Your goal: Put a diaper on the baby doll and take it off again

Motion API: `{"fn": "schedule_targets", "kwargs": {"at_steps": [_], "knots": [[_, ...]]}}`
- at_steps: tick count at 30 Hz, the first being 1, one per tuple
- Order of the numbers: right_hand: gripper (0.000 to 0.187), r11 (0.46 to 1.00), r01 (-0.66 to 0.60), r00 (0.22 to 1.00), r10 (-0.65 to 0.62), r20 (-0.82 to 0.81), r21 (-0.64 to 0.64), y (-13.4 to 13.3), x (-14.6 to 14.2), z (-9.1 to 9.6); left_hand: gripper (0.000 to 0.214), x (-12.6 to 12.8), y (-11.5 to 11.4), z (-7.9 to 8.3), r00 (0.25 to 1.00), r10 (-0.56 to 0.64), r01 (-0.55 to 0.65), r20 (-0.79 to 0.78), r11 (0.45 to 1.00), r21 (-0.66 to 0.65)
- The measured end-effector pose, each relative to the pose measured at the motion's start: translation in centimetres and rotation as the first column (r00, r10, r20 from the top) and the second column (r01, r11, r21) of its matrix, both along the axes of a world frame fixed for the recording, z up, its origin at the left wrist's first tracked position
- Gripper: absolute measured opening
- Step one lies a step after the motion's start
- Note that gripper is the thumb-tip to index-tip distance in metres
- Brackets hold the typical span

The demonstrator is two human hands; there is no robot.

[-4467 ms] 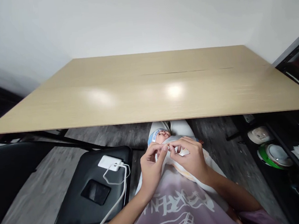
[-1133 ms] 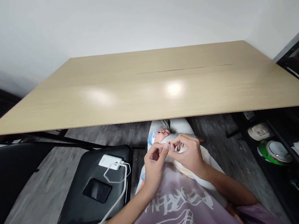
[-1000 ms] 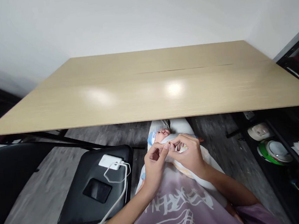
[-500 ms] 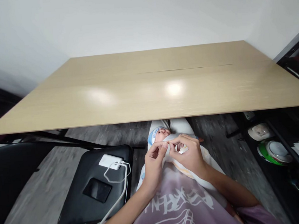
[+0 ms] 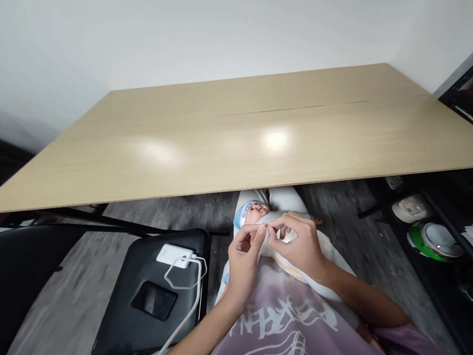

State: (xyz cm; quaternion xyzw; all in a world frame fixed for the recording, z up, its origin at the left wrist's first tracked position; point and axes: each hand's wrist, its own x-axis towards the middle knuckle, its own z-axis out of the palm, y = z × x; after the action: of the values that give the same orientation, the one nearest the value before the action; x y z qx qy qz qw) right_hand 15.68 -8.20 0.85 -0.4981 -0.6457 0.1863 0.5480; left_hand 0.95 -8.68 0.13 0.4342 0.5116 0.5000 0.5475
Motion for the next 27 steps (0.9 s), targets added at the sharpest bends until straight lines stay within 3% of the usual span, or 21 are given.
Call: {"fn": "schedule_targets", "kwargs": {"at_steps": [9,27], "knots": [[0.012,0.999,0.016,0.996,-0.020,-0.087,-0.048,-0.2,-0.3,0.7,0.038,0.2,-0.2,0.1,1.000,0.000,0.001,-0.018,0.999,0.036],[0.014,0.989,0.056,0.996,-0.046,-0.079,0.136,-2.1,0.1,3.7,0.043,1.0,-1.4,3.7,0.997,-0.067,0.064,0.039,0.996,0.066]]}}
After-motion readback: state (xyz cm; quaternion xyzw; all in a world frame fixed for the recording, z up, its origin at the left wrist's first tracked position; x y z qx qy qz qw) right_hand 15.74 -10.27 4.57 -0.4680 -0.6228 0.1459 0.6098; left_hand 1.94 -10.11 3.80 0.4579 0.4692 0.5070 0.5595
